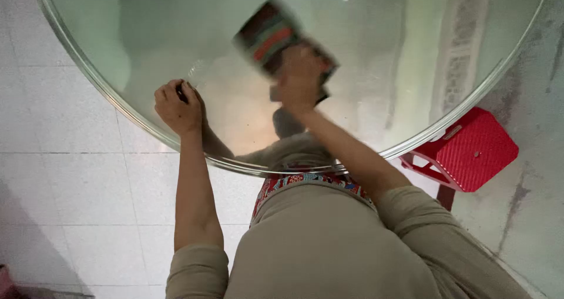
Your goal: The person wipes the surface of a round glass table using a patterned cloth. A blue spray bottle sits on the table, but the person does not use it during the clip. The person wipes the table in circular and back-and-forth motions.
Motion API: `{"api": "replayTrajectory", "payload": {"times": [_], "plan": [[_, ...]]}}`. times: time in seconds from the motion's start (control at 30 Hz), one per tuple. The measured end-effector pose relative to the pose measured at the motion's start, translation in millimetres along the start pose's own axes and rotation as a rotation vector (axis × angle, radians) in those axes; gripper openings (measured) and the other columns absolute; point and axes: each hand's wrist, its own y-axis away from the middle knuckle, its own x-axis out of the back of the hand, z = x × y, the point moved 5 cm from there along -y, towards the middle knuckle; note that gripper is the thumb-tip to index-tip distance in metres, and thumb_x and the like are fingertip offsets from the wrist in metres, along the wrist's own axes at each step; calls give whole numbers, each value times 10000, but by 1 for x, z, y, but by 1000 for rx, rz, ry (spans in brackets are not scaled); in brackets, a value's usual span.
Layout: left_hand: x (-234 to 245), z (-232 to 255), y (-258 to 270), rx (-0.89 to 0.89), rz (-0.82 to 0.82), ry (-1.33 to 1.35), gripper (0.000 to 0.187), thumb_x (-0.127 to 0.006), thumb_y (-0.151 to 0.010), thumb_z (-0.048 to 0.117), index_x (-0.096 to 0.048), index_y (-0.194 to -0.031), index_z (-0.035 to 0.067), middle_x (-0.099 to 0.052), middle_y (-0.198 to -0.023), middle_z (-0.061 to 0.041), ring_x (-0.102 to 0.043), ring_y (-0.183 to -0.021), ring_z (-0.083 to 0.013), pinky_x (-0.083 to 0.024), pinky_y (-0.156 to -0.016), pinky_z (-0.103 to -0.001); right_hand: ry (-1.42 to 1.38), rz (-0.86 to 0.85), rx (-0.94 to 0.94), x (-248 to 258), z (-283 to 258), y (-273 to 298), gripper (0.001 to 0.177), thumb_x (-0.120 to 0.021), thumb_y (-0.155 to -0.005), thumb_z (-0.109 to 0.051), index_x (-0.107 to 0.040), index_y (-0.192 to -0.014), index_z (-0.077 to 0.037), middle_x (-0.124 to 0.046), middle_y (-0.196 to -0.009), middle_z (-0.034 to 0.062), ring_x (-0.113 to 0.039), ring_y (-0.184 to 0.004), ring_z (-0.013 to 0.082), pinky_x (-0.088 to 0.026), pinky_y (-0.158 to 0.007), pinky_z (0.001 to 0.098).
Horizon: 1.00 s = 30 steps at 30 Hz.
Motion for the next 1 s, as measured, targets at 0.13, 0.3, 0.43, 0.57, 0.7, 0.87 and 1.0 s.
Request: {"api": "replayTrajectory", "payload": {"times": [0.13, 0.3, 0.43, 0.57, 0.7, 0.87, 1.0], "plan": [[-9, -15, 5, -7, 31, -74, 122, -714, -962, 199, -652, -1067, 209, -584, -952, -19, -664, -822, -272, -541, -651, -406, -104, -20, 300, -35, -63, 79, 659, -753, -836, -280, -552, -1427, -69, -516, -1430, 274, -491, -1329, 514, -346, -1088, 692], [-1, -7, 4, -60, 44, 27, 101, -728, -977, 125, -674, -1063, 134, -606, -901, -73, -681, -808, -303, -580, -620, -401, -361, -46, 669, -19, -10, 136, 707, -756, -825, -337, -541, -1475, -162, -498, -1527, 158, -492, -1381, 391, -364, -1142, 588], [-6, -12, 6, -47, 51, 46, 115, -738, -966, 130, -682, -1065, 145, -604, -900, -76, -681, -783, -305, -584, -624, -397, -407, -588, 414, 69, 76, 65, 123, -581, -968, -284, -594, -943, -164, -685, -809, 56, -612, -618, 253, -419, -456, 411], [-2, -7, 4, -26, 52, 79, 90, -720, -981, 133, -688, -1065, 130, -610, -910, -86, -685, -773, -312, -581, -623, -404, 133, -187, 399, 59, 298, 124, 442, -709, -809, -273, -661, -1201, -75, -620, -1214, 175, -597, -1093, 371, -435, -955, 519], [-3, -10, 6, 12, 44, 34, 137, -752, -947, 133, -688, -1067, 155, -619, -922, -69, -682, -787, -298, -589, -660, -416, 303, 26, -226, 109, 364, 118, 595, -838, -995, -134, -559, -1519, -84, -499, -1494, 178, -467, -1317, 404, -354, -987, 527], [-1, -6, 2, 10, 38, 7, 111, -720, -966, 139, -655, -1055, 151, -590, -899, -65, -660, -779, -300, -566, -670, -417, 598, 194, -497, 43, 331, 170, 711, -873, -926, -329, -527, -1527, -170, -491, -1498, 194, -507, -1311, 420, -423, -1008, 562], [1, -3, 1, 7, 51, 36, 113, -717, -953, 123, -656, -1044, 151, -602, -887, -66, -668, -761, -306, -568, -637, -427, 171, 120, -300, 38, 184, 162, 692, -714, -846, -190, -530, -1498, -48, -620, -1384, 268, -723, -1013, 447, -531, -847, 532]]}}
